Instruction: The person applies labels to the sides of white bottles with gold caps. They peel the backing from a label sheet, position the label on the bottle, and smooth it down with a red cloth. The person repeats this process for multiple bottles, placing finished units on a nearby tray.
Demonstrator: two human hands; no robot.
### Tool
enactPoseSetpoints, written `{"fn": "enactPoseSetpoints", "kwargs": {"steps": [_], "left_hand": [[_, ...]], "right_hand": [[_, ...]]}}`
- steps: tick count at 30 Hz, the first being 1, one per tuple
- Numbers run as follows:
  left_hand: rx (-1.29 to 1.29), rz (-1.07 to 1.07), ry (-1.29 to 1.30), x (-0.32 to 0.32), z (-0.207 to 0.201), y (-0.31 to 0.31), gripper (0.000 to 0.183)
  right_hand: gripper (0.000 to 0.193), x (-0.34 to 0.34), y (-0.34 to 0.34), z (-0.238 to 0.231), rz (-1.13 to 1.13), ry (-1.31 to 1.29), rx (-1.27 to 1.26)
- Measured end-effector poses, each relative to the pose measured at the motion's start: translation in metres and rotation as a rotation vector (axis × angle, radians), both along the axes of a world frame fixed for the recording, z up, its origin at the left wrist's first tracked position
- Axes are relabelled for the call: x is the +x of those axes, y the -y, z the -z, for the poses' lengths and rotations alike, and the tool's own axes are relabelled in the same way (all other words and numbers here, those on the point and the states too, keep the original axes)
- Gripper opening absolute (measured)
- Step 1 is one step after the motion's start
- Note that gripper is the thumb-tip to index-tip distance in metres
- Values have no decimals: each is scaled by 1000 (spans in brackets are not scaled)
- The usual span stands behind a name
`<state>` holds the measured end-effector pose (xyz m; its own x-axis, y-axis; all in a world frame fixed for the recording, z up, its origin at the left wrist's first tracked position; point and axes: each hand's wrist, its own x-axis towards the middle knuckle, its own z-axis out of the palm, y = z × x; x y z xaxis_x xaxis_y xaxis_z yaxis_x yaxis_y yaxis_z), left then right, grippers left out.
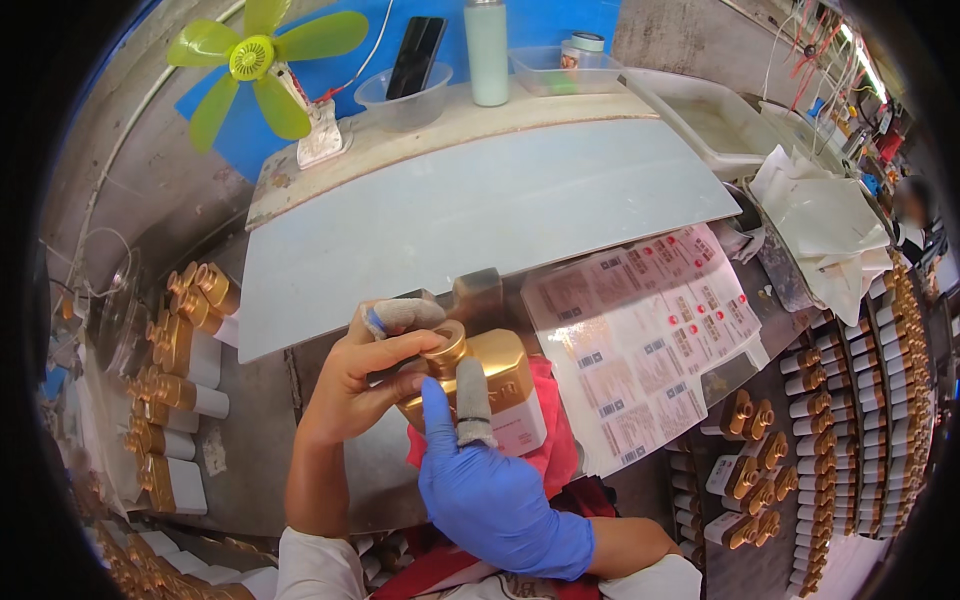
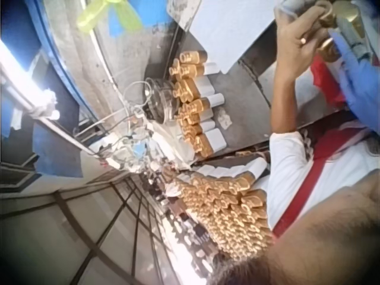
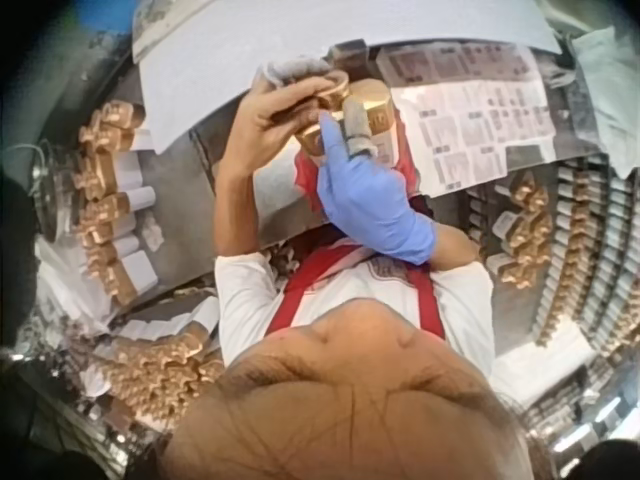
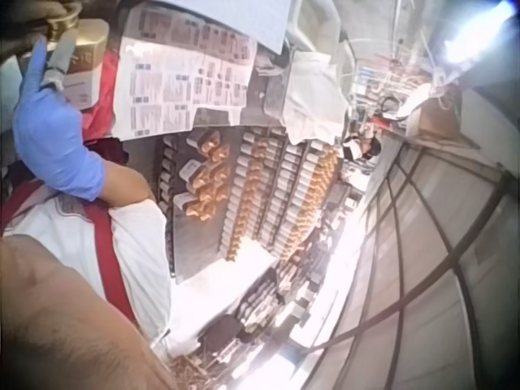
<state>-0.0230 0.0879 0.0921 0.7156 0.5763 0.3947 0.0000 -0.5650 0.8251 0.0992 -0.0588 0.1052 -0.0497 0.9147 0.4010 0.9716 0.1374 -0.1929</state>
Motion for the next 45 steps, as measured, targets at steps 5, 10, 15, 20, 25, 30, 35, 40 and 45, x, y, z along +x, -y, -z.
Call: {"fn": "enactPoseSetpoints", "kwargs": {"steps": [5,10,15,20,25,30,35,40,45], "left_hand": [[36,-27,-88,-5,-3,1,41],[46,-58,-88,-11,-1,3,36],[5,-44,-56,-7,-5,8,26],[-5,-55,-26,4,-9,8,19],[-72,-6,1,1,-4,3,21],[-124,68,3,-6,-6,2,37],[-153,103,24,-10,-9,6,48],[-50,181,29,-8,-19,13,49],[-38,120,-88,-1,-27,21,45]], "right_hand": [[39,13,-11,-19,-27,-520,-173],[24,62,-39,-42,-159,-1010,-579],[19,84,-57,-53,-123,-1253,-855],[16,68,-16,-15,-140,-779,-331],[22,74,-2,0,-385,-17,-156],[33,85,-23,-19,-610,482,-74],[33,60,-26,-36,-620,468,-205],[9,30,-31,-29,-683,488,-131],[14,19,-33,-25,-603,341,-325]]}}
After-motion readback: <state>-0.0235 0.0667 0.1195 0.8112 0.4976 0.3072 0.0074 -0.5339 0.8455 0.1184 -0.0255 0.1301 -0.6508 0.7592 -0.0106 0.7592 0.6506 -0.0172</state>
